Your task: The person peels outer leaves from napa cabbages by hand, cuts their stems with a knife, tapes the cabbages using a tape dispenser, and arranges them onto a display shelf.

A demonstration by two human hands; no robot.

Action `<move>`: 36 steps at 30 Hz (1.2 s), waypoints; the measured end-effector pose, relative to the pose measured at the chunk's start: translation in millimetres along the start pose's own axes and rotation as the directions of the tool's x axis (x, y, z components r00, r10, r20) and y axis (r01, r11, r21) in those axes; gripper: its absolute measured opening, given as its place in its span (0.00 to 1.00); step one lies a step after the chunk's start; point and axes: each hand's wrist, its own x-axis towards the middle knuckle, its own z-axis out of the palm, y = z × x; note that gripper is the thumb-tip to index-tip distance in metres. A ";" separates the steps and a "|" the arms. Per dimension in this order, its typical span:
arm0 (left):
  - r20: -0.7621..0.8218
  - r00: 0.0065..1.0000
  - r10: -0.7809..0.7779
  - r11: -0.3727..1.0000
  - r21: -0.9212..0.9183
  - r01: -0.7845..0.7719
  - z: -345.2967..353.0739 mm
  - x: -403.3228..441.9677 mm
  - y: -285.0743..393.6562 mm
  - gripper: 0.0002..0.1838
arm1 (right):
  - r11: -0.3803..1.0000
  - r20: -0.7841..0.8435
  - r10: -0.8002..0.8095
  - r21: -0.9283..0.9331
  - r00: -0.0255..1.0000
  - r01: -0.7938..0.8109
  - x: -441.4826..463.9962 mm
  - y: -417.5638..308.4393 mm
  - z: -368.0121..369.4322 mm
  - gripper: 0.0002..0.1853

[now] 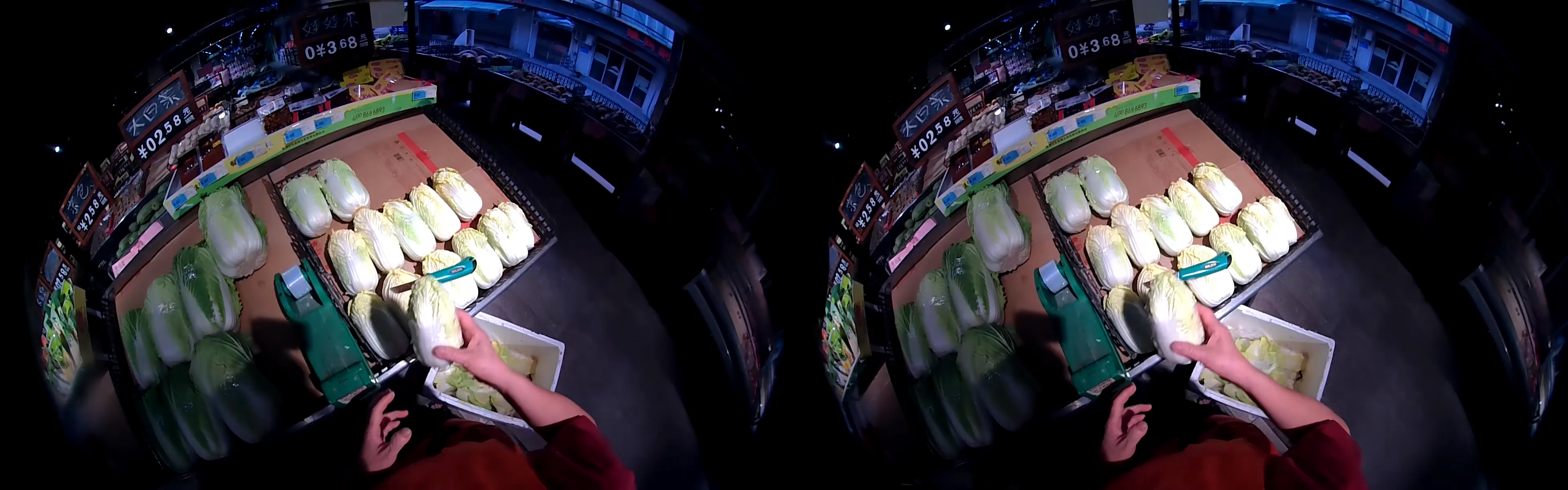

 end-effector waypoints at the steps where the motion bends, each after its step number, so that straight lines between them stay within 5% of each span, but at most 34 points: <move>1: -0.047 0.999 -0.016 1.000 -0.002 0.016 0.4 -0.2 2.9 0.37 | 0.994 -0.057 -0.080 -0.081 0.995 0.075 25.6 4.2 -22.6 0.43; 3: -0.123 0.987 0.100 0.990 0.111 -0.086 -3.4 0.7 -16.9 0.30 | 0.957 -0.204 -0.159 -0.271 0.966 0.101 81.0 -0.5 -71.4 0.46; 7: -0.295 0.954 -0.060 0.998 -0.007 0.060 -17.0 4.9 -34.9 0.25 | 0.884 -0.451 -0.325 -0.458 0.831 0.096 208.7 7.6 -179.9 0.40; 11: -0.444 0.896 -0.027 0.999 0.010 0.035 10.3 30.5 -2.9 0.22 | 0.642 -0.594 -0.407 -0.726 0.693 -0.246 301.3 8.7 -253.1 0.40; 14: -0.439 0.891 -0.118 0.993 -0.043 0.110 10.3 42.8 10.2 0.18 | 0.519 -0.569 -0.343 -0.778 0.747 -0.354 344.7 19.5 -279.9 0.40; 17: -0.508 0.855 -0.110 0.993 -0.018 0.117 17.2 57.3 15.0 0.17 | 0.550 -0.523 -0.195 -0.759 0.830 -0.349 370.1 34.0 -294.6 0.41; 20: -0.561 0.810 -0.172 0.983 -0.049 0.175 18.6 65.6 13.2 0.16 | 0.825 -0.207 -0.106 -0.564 0.973 -0.030 411.9 114.5 -360.0 0.40; 21: -0.565 0.808 -0.167 0.983 -0.035 0.178 20.1 69.7 15.9 0.17 | 0.916 -0.180 0.133 -0.353 0.975 -0.190 393.0 85.7 -343.6 0.39; 24: -0.576 0.803 -0.154 0.980 0.013 0.197 23.5 82.4 20.0 0.17 | 0.899 -0.059 0.153 -0.405 0.986 -0.164 391.4 73.7 -345.7 0.37; 28: -0.572 0.798 -0.190 0.977 -0.033 0.209 22.0 90.6 22.1 0.18 | 0.844 -0.120 0.143 -0.503 0.982 -0.185 388.5 61.8 -338.6 0.37; 32: -0.536 0.824 -0.182 0.983 -0.071 0.171 20.0 93.8 22.2 0.18 | 0.892 -0.159 0.123 -0.414 0.980 -0.179 380.8 50.9 -328.2 0.39; 36: -0.535 0.827 -0.175 0.983 -0.045 0.178 18.7 91.3 19.4 0.17 | 0.874 -0.333 -0.047 -0.471 0.942 -0.123 374.2 43.9 -316.7 0.37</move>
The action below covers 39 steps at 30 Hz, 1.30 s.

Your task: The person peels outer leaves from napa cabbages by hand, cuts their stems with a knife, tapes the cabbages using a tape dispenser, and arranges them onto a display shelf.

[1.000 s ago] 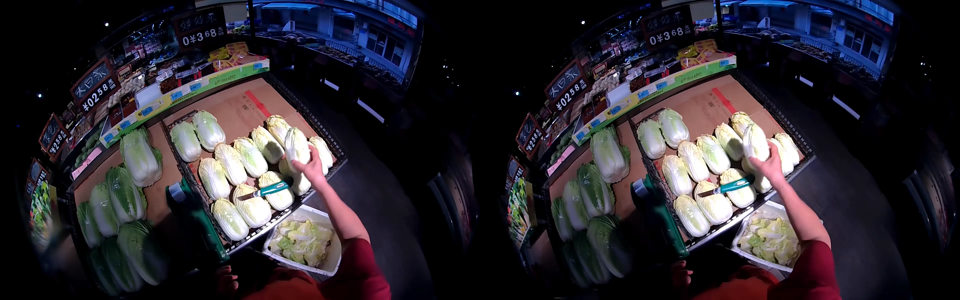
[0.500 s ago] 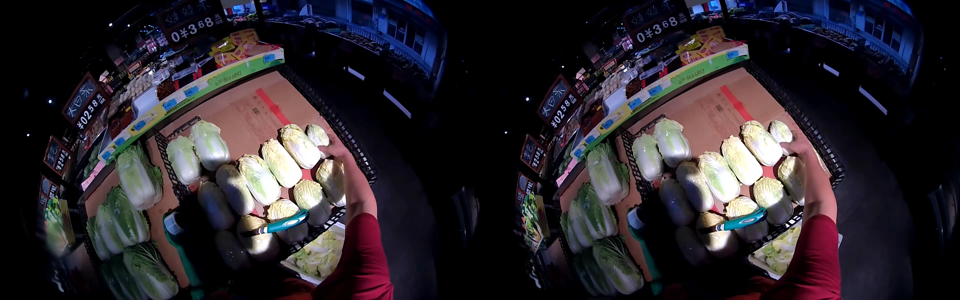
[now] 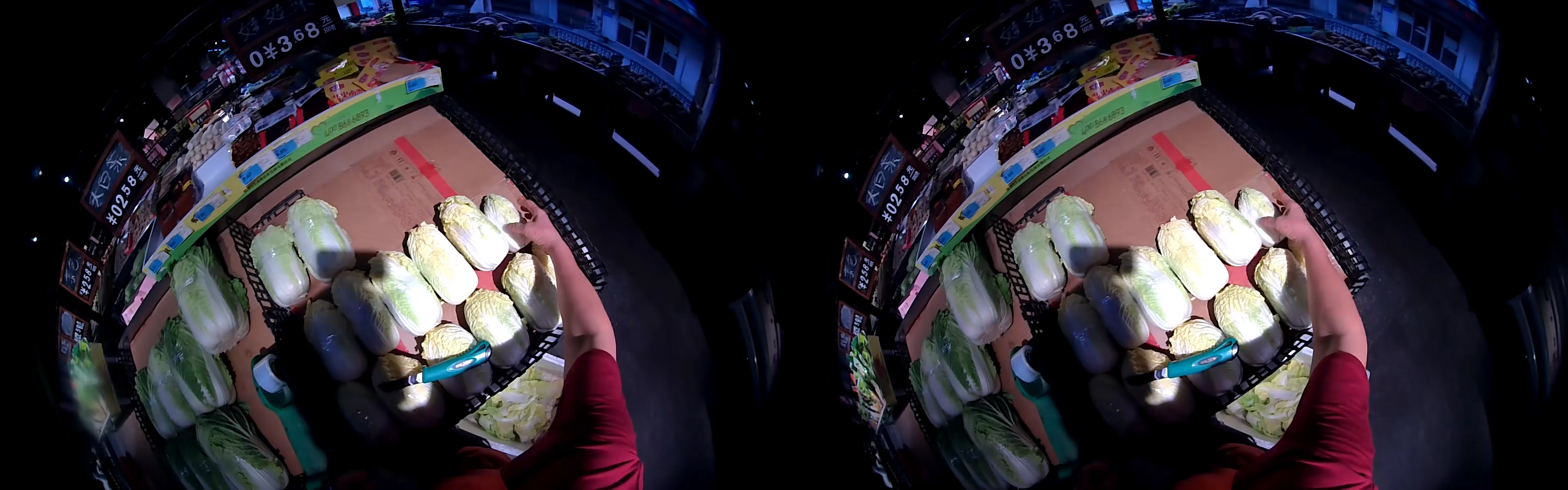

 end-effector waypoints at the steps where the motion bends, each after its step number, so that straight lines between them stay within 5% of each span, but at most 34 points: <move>1: -0.009 1.000 0.006 1.000 0.029 -0.006 -0.6 -1.3 0.0 0.17 | 0.999 -0.025 -0.044 -0.024 0.999 0.044 3.6 -1.3 1.0 0.35; 5: -0.066 0.998 -0.005 0.992 0.124 0.013 -0.9 -9.2 3.5 0.17 | 0.981 -0.194 -0.178 -0.106 0.965 0.160 19.5 -10.4 18.7 0.27; 7: -0.082 0.996 0.041 0.994 0.104 -0.033 1.7 -13.0 7.2 0.16 | 0.959 -0.257 -0.122 -0.278 0.959 0.048 29.2 -0.2 24.0 0.25; 9: -0.131 0.990 0.047 0.994 0.104 -0.034 -3.7 -19.1 2.1 0.16 | 0.926 -0.060 0.069 -0.367 0.996 -0.086 51.9 32.7 24.6 0.25; 11: -0.171 0.985 -0.008 0.993 0.114 0.027 -14.4 -29.0 -9.6 0.15 | 0.969 -0.193 -0.119 -0.234 0.974 0.072 73.2 87.5 30.4 0.27; 13: -0.224 0.975 0.007 0.996 0.084 0.013 -16.7 -36.0 -13.7 0.15 | 0.964 -0.167 -0.072 -0.264 0.983 0.026 93.4 106.4 28.8 0.27; 14: -0.248 0.969 0.011 0.997 0.072 0.007 -17.8 -39.4 -14.8 0.15 | 0.816 -0.212 0.112 -0.538 0.971 -0.212 48.5 17.6 30.5 0.27; 15: -0.263 0.965 0.021 0.999 0.053 -0.007 -18.1 -41.6 -14.4 0.15 | 0.747 -0.246 -0.118 -0.660 0.962 -0.078 43.7 1.8 41.6 0.27; 17: -0.289 0.956 0.043 0.999 0.012 -0.041 -15.2 -43.3 -13.1 0.15 | 0.772 -0.248 -0.430 -0.600 0.868 0.211 27.9 -61.1 80.7 0.27; 19: -0.298 0.954 0.028 1.000 0.010 -0.027 -14.4 -45.8 -13.0 0.15 | 0.766 -0.066 -0.588 -0.366 0.806 0.529 7.3 -118.5 133.9 0.29; 21: -0.308 0.951 0.019 0.999 0.046 -0.005 -12.8 -48.5 -10.3 0.15 | 0.899 0.190 -0.356 -0.198 0.915 0.390 -17.1 -158.4 197.5 0.42; 23: -0.324 0.946 0.019 0.993 0.119 0.021 -10.0 -51.5 -4.5 0.15 | 0.934 0.412 -0.162 -0.228 0.897 0.274 -41.8 -190.9 248.3 0.58; 25: -0.355 0.934 0.030 0.997 0.076 -0.003 -9.4 -57.8 -6.8 0.14 | 0.957 0.528 -0.141 -0.142 0.837 0.251 -27.7 -172.1 310.5 0.59; 27: -0.397 0.917 0.038 0.999 0.047 -0.021 -9.6 -63.4 -5.8 0.14 | 0.932 0.365 -0.084 -0.300 0.927 0.203 -42.6 -178.5 333.5 0.58; 30: -0.442 0.897 0.033 0.999 0.009 -0.032 -7.3 -76.7 -5.3 0.14 | 0.975 0.348 -0.203 -0.010 0.915 0.220 -17.7 -142.3 352.1 0.52; 31: -0.441 0.897 0.041 0.999 -0.003 -0.047 -8.6 -79.3 -7.2 0.14 | 0.987 0.428 -0.100 0.156 0.898 0.035 -18.3 -146.9 340.8 0.50; 33: -0.436 0.898 0.064 0.998 0.005 -0.069 -10.5 -78.9 -9.5 0.13 | 0.843 0.617 0.041 0.401 0.786 -0.359 -18.4 -165.0 314.0 0.46; 35: -0.418 0.906 0.071 0.997 0.051 -0.054 -13.0 -79.9 -7.7 0.13 | 0.601 0.664 0.000 0.598 0.748 -0.530 -29.9 -175.7 293.6 0.43; 38: -0.351 0.931 0.102 0.979 -0.129 -0.156 -11.1 -62.3 17.7 0.13 | 0.541 0.652 -0.108 0.672 0.751 -0.505 -65.0 -195.2 254.9 0.37; 39: -0.186 0.969 0.161 0.967 -0.167 -0.193 -24.1 -52.6 9.8 0.15 | 0.531 0.665 -0.155 0.679 0.730 -0.507 -82.0 -199.1 239.4 0.35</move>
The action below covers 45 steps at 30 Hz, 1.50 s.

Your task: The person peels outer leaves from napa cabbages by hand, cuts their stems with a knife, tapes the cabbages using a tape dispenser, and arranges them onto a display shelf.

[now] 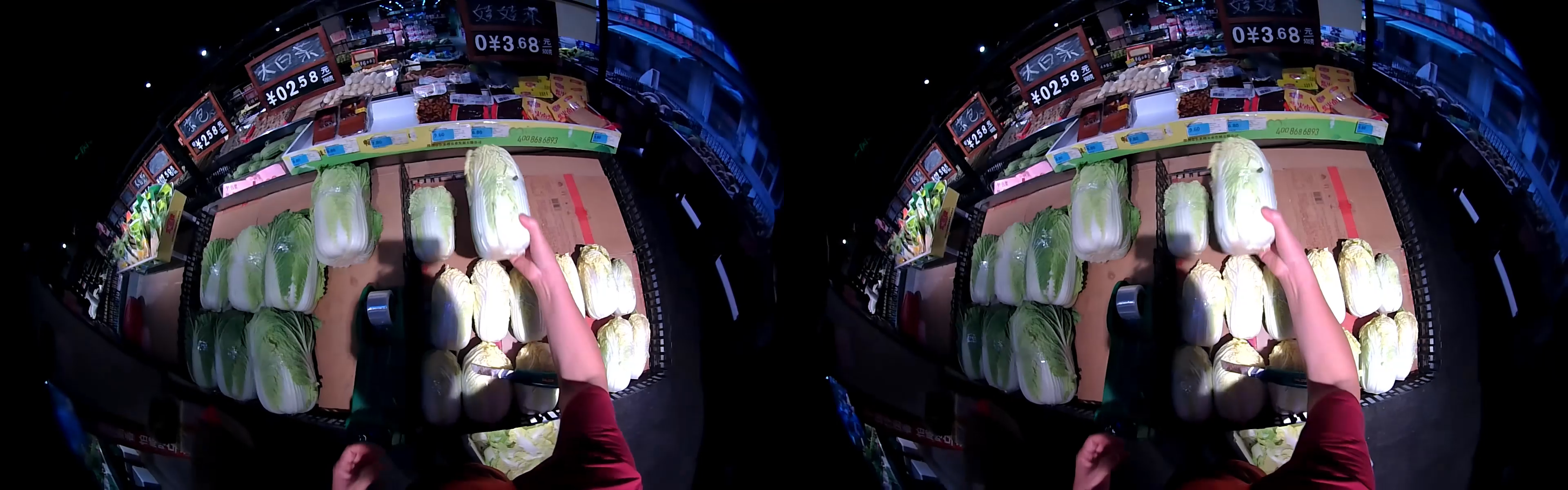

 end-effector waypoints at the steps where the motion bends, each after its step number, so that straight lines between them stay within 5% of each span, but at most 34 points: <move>1: 0.013 0.986 -0.165 0.974 -0.152 0.165 -1.3 14.2 2.9 0.30 | 0.999 -0.011 0.032 0.010 0.999 -0.032 -27.5 0.3 13.0 0.33; 3: 0.235 0.972 -0.021 0.910 -0.398 0.116 12.5 41.6 3.3 0.44 | 0.998 0.208 0.063 -0.008 0.976 -0.062 -84.8 14.3 24.5 0.37; 4: 0.164 0.983 -0.079 0.905 -0.402 0.139 31.8 58.7 14.1 0.44 | 0.999 0.190 0.037 -0.012 0.981 -0.035 -121.4 24.2 43.4 0.43; 5: 0.095 0.985 -0.141 0.900 -0.403 0.167 46.9 69.2 20.6 0.44 | 0.999 0.347 0.045 -0.012 0.937 -0.043 -142.0 42.9 44.4 0.46; 7: 0.202 0.947 -0.250 0.836 -0.449 0.316 44.9 70.0 9.6 0.45 | 0.968 0.383 0.032 -0.241 0.923 0.067 -196.3 66.5 72.2 0.53; 8: 0.244 0.926 -0.287 0.808 -0.457 0.370 40.6 70.4 2.2 0.45 | 0.836 0.309 0.184 -0.549 0.933 0.017 -227.9 63.6 83.6 0.55; 9: 0.248 0.924 -0.290 0.802 -0.464 0.376 36.0 67.8 -2.0 0.45 | 0.729 0.458 0.058 -0.627 0.887 0.276 -249.3 66.3 100.1 0.56; 13: 0.201 0.946 -0.257 0.811 -0.488 0.323 -7.9 49.9 1.0 0.45 | 0.239 0.515 0.123 -0.845 0.848 0.478 -261.3 82.7 54.1 0.51; 14: 0.173 0.954 -0.244 0.817 -0.494 0.298 -22.5 43.4 4.0 0.45 | 0.298 0.391 0.132 -0.892 0.911 0.340 -254.3 78.2 36.4 0.42; 16: 0.122 0.970 -0.209 0.831 -0.501 0.242 -48.7 32.5 10.0 0.45 | -0.288 0.276 -0.160 -0.931 0.948 0.223 -245.5 87.1 -12.1 0.32; 18: 0.092 0.980 -0.179 0.836 -0.510 0.201 -71.3 24.1 11.4 0.44 | -0.497 0.325 -0.224 -0.849 0.919 0.179 -240.4 96.0 -46.4 0.28; 23: 0.201 0.962 -0.184 0.807 -0.528 0.264 -84.7 24.5 -2.4 0.44 | -0.531 0.320 -0.293 -0.838 0.901 0.125 -235.7 101.4 -52.2 0.18; 26: 0.328 0.917 -0.229 0.756 -0.533 0.380 -75.3 23.0 -24.2 0.44 | -0.337 0.249 -0.409 -0.935 0.878 0.108 -263.6 90.7 -10.3 0.16; 28: 0.442 0.861 -0.250 0.696 -0.537 0.477 -68.1 18.3 -43.4 0.44 | -0.082 0.233 -0.498 -0.972 0.835 0.222 -295.1 94.8 22.0 0.18; 29: 0.502 0.828 -0.251 0.658 -0.539 0.526 -66.6 15.7 -55.6 0.44 | 0.181 0.070 -0.454 -0.969 0.888 0.168 -313.2 105.0 34.1 0.17; 31: 0.618 0.754 -0.224 0.571 -0.543 0.615 -69.4 7.2 -86.6 0.43 | 0.703 -0.197 -0.186 -0.711 0.963 -0.010 -356.3 125.2 67.5 0.16; 32: 0.664 0.721 -0.199 0.531 -0.545 0.649 -73.1 2.7 -101.6 0.43 | 0.777 -0.203 -0.128 -0.629 0.971 -0.029 -376.7 136.7 81.9 0.17; 36: 0.669 0.715 -0.205 0.601 -0.491 0.631 -58.3 -11.3 -59.9 0.43 | 0.652 -0.134 -0.165 -0.758 0.977 0.006 -447.2 164.6 122.1 0.18; 40: 0.666 0.716 -0.208 0.651 -0.452 0.610 -34.1 -18.9 -40.1 0.43 | 0.140 0.091 -0.328 -0.980 0.940 0.143 -485.2 160.7 141.7 0.22; 45: 0.695 0.689 -0.206 0.676 -0.407 0.614 -18.0 -28.9 -45.8 0.43 | 0.072 -0.008 -0.317 -0.997 0.948 0.016 -516.5 145.5 138.2 0.21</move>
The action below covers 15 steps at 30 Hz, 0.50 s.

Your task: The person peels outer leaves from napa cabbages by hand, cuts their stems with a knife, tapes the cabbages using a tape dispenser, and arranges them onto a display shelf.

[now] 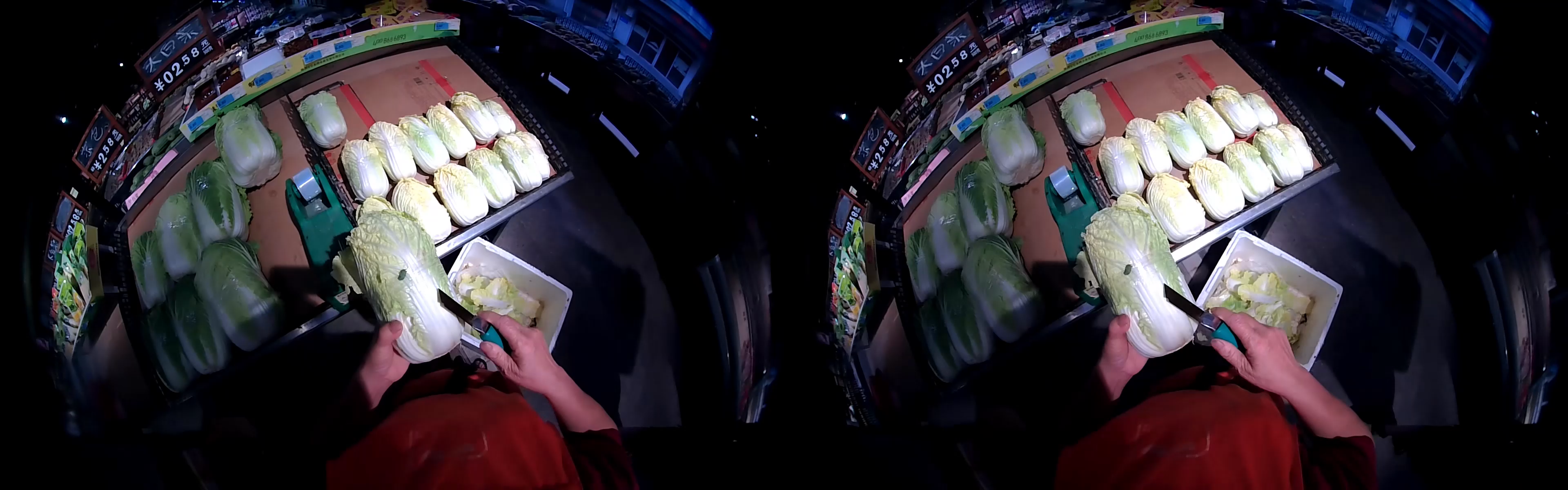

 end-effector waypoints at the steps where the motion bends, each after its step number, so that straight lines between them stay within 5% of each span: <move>1: 0.007 1.000 0.000 1.000 0.013 0.000 4.1 0.7 -3.4 0.43 | 1.000 0.005 0.007 -0.007 1.000 -0.007 -3.5 3.2 -5.1 0.21; 15: 0.117 0.981 -0.152 0.980 0.149 0.134 86.1 12.3 -83.8 0.47 | 0.996 -0.117 0.049 0.076 0.992 -0.040 -81.6 63.1 -66.0 0.20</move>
